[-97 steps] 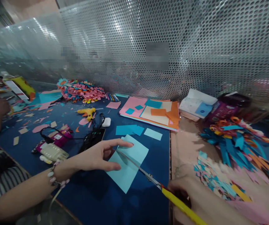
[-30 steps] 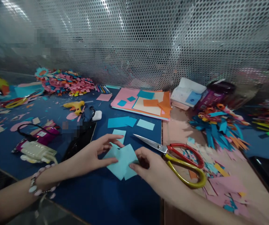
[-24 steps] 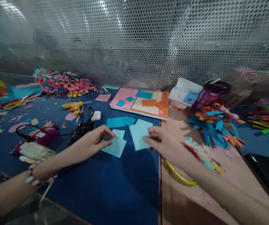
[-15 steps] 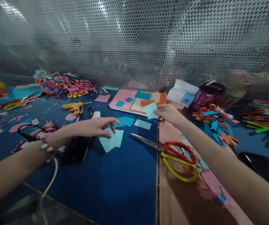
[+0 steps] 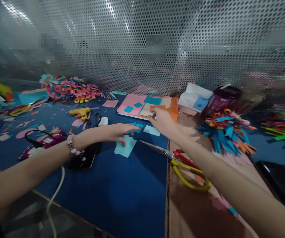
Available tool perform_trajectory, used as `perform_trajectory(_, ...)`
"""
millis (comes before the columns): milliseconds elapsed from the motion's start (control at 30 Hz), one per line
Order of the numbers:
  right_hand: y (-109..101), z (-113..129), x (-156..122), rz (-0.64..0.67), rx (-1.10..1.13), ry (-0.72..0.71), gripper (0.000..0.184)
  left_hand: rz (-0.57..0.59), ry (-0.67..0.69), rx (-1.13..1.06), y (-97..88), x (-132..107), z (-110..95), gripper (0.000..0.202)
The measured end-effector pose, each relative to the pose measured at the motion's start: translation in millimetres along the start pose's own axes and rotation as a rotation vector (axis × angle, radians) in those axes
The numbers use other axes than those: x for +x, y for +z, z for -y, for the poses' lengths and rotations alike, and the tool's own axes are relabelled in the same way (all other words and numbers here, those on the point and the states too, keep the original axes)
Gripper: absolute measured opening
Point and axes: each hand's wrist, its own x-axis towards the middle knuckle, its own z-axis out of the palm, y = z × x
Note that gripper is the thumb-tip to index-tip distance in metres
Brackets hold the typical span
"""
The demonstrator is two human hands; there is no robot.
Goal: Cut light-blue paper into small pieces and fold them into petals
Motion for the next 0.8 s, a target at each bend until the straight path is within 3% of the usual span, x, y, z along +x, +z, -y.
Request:
perform_trajectory(167, -3.8, 43.1, -61.4, 0.085, 0.044, -0.082, 0.020, -0.078, 0.021, 0.129, 6.1, -4.2, -1.3, 0.073)
perform_trajectory(233, -2.3, 53.8, -87.2, 0.259, 0.091, -0.126, 0.021, -0.171, -0.133, 0.318, 14.0, -16.1, -6.6, 0.068)
perform_trajectory(367, 1.2, 64.6, -120.3, 0.414, 0.082, -0.117, 0.028, -0.181, -0.337, 0.496, 41.5, -43.9, -23.8, 0.056)
perform_trajectory(533, 5.5, 69.9, -120.1, 0.477, 0.077, -0.100, 0.028, -0.163, -0.392, 0.549, 65.8, -57.3, -38.9, 0.048)
perform_trajectory(667, 12.2, 76.4, -110.2, 0.471, 0.109, -0.127, 0.025, -0.175, -0.385, 0.483, 65.8, -55.8, -40.9, 0.042)
perform_trajectory(800, 15.2, 81.6, -106.7, 0.480, 0.174, -0.107, 0.024, -0.257, -0.367, 0.314, 61.6, -56.4, -39.9, 0.042)
